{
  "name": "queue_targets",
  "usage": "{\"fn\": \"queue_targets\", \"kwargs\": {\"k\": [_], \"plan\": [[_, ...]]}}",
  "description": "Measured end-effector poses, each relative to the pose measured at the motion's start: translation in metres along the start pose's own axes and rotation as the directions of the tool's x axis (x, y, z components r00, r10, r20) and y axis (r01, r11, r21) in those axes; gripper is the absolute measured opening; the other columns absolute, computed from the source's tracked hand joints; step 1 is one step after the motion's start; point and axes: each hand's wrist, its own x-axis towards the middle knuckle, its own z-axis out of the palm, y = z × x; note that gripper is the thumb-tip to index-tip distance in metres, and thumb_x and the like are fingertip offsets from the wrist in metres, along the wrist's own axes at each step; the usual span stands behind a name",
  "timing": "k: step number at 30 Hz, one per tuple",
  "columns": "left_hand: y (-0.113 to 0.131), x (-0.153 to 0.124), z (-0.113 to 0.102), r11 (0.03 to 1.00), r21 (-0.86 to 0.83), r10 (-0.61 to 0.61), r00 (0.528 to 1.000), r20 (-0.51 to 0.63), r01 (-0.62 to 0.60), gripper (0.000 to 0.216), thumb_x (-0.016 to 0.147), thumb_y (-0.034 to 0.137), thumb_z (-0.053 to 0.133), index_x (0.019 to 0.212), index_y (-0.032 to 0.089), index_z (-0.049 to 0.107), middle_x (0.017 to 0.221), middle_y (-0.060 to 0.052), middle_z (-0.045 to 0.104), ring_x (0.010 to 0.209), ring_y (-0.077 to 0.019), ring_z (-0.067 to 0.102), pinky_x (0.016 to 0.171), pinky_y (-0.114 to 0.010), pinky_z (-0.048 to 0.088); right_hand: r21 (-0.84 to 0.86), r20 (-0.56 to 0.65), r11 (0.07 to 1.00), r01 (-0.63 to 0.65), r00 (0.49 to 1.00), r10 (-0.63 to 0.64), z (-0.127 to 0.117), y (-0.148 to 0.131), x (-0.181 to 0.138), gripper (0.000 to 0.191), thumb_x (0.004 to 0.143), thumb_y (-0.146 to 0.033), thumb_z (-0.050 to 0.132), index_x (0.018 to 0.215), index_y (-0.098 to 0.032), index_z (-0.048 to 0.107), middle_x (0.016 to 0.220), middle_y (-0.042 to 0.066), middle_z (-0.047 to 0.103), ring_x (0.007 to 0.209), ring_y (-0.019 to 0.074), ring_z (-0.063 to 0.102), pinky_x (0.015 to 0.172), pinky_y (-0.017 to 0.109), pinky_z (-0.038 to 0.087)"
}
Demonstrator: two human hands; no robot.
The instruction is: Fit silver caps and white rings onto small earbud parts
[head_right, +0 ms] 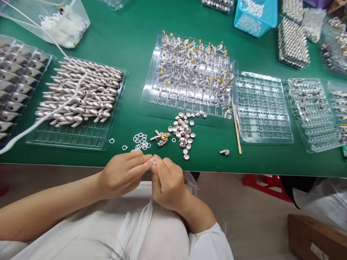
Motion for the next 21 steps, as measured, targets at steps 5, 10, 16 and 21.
{"fn": "queue_targets", "kwargs": {"k": [5,10,16,21], "plan": [[0.003,0.004,0.005,0.992,-0.073,-0.105,0.992,-0.073,0.1,0.028,0.091,0.005,0.044,0.117,0.012,0.051,0.09,-0.014,0.074,0.071,-0.0166,0.067,0.058,-0.028,0.054,0.177,0.037,0.982,-0.061,0.998,0.056,-0.015,0.002,0.007,0.035,0.093,-0.009,0.048,0.127,-0.013,0.057,0.093,0.01,0.068,0.076,0.0168,0.062,0.066,0.029,0.054],[0.004,0.001,-0.003,0.96,-0.191,-0.224,0.972,-0.076,0.206,0.022,0.091,0.005,0.053,0.111,0.014,0.056,0.088,-0.01,0.075,0.073,-0.015,0.07,0.063,-0.027,0.057,0.201,0.201,0.968,-0.153,0.973,0.113,-0.037,0.007,0.007,0.044,0.096,-0.019,0.048,0.14,-0.017,0.048,0.081,0.004,0.063,0.068,0.0153,0.06,0.062,0.028,0.054],[-0.001,-0.028,-0.035,0.904,-0.129,-0.426,0.884,-0.193,0.407,0.019,0.084,0.005,0.064,0.097,0.018,0.067,0.092,-0.008,0.075,0.077,-0.0146,0.068,0.07,-0.028,0.058,0.168,0.104,0.98,-0.106,0.991,0.089,-0.03,0.011,0.006,0.042,0.094,-0.016,0.052,0.135,-0.024,0.055,0.079,0.004,0.063,0.06,0.0151,0.059,0.053,0.026,0.051],[-0.017,-0.059,-0.067,0.77,0.069,-0.579,0.74,-0.341,0.634,0.008,0.085,0.014,0.067,0.088,0.02,0.072,0.087,-0.005,0.074,0.08,-0.0153,0.069,0.075,-0.028,0.058,0.155,0.041,0.987,-0.035,0.999,0.029,-0.009,0.017,0.005,0.039,0.092,-0.011,0.051,0.13,-0.019,0.059,0.076,0.003,0.062,0.061,0.0143,0.059,0.054,0.027,0.052]]}}
